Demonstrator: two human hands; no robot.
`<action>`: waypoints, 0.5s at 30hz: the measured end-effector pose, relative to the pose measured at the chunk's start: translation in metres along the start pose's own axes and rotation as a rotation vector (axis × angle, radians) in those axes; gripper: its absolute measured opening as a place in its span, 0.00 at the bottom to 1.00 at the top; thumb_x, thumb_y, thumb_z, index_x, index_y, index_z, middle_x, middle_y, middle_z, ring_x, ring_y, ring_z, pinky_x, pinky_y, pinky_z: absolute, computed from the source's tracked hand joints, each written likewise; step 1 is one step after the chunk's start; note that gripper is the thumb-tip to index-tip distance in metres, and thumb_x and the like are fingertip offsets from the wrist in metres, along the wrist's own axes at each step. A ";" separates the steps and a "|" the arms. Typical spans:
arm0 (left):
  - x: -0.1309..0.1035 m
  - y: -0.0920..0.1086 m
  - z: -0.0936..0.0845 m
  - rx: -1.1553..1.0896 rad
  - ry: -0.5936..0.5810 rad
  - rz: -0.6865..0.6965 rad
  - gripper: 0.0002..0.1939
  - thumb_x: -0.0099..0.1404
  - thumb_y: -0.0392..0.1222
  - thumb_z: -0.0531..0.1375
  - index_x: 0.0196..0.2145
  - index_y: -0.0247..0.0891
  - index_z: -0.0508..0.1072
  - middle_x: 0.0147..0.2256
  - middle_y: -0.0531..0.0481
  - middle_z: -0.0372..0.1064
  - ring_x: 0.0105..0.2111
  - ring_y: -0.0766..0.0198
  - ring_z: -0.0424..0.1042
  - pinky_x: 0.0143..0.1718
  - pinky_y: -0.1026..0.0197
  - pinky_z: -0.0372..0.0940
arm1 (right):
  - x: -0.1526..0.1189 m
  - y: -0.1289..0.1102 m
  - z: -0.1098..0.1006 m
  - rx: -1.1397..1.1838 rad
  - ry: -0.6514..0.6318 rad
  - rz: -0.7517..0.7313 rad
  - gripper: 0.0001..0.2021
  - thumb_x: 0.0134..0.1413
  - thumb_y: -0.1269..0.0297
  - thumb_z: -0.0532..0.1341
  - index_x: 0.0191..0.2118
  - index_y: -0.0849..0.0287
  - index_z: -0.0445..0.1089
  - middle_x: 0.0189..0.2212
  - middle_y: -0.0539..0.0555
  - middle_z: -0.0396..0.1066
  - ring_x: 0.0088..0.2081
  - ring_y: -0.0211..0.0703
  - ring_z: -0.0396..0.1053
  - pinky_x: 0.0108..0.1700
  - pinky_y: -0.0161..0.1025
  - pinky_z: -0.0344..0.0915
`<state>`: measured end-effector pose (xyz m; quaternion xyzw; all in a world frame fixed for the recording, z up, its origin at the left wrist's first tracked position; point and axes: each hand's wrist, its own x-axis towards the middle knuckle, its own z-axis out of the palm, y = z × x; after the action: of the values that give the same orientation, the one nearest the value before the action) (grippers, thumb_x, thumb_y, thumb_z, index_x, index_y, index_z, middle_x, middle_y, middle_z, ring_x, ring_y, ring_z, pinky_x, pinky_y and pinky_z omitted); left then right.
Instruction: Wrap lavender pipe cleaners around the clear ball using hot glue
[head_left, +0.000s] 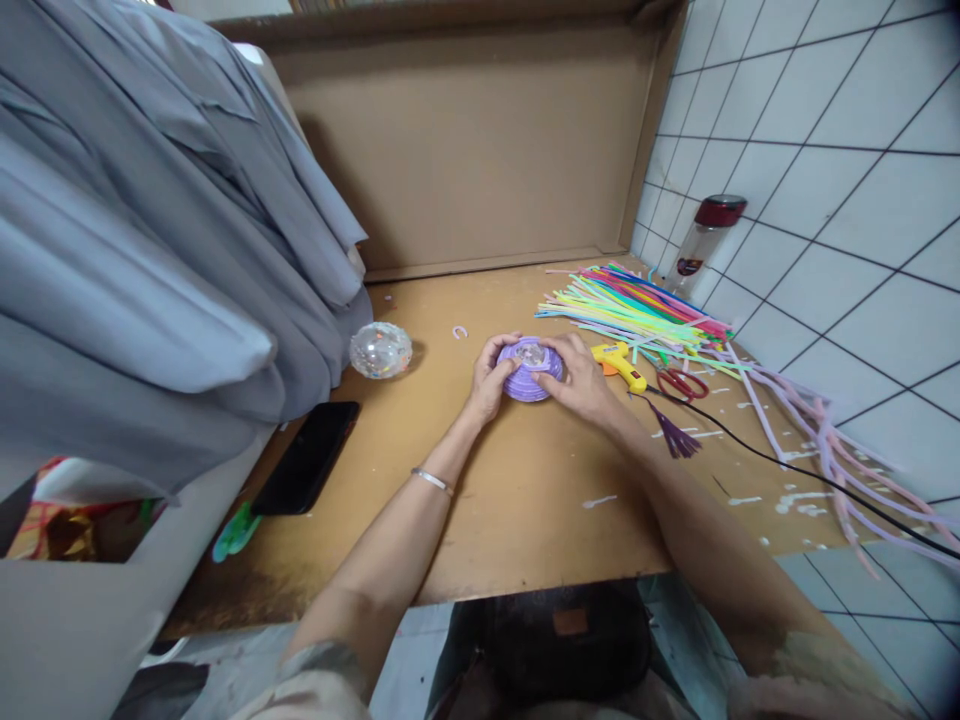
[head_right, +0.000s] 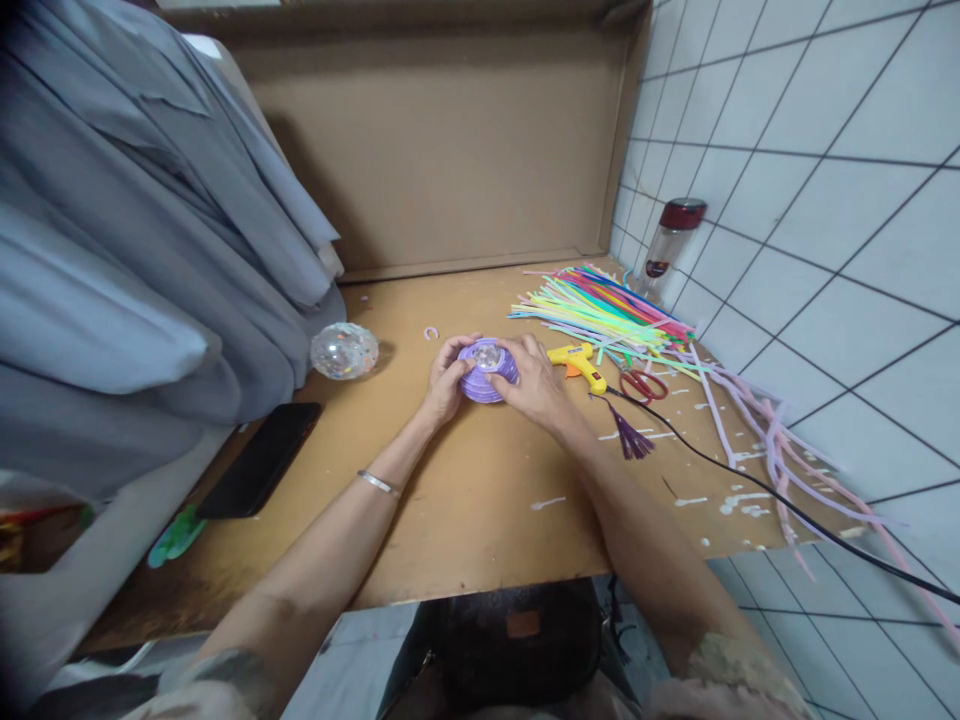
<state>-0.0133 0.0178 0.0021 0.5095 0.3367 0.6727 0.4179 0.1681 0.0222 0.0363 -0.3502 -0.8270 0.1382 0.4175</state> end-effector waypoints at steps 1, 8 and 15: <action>0.000 0.000 0.000 0.010 0.006 0.001 0.20 0.54 0.51 0.69 0.42 0.42 0.73 0.54 0.45 0.73 0.58 0.51 0.70 0.60 0.53 0.62 | 0.000 0.000 0.000 -0.001 0.002 0.004 0.22 0.54 0.58 0.63 0.55 0.55 0.69 0.47 0.60 0.68 0.51 0.57 0.68 0.55 0.55 0.66; -0.001 -0.001 -0.002 0.073 0.011 0.018 0.18 0.55 0.52 0.68 0.40 0.43 0.73 0.56 0.44 0.71 0.61 0.49 0.66 0.62 0.51 0.60 | -0.001 -0.002 0.001 -0.046 0.002 -0.005 0.22 0.56 0.58 0.62 0.56 0.55 0.69 0.48 0.60 0.68 0.51 0.57 0.67 0.54 0.55 0.66; 0.002 -0.004 -0.006 0.050 0.034 0.001 0.17 0.53 0.51 0.68 0.38 0.43 0.73 0.55 0.44 0.72 0.60 0.50 0.68 0.60 0.51 0.62 | -0.007 -0.020 0.006 -0.295 -0.034 0.007 0.26 0.63 0.50 0.56 0.59 0.61 0.66 0.51 0.67 0.68 0.51 0.62 0.65 0.52 0.55 0.62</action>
<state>-0.0184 0.0212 -0.0025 0.5084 0.3600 0.6727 0.3992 0.1569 0.0031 0.0394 -0.4083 -0.8441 0.0224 0.3469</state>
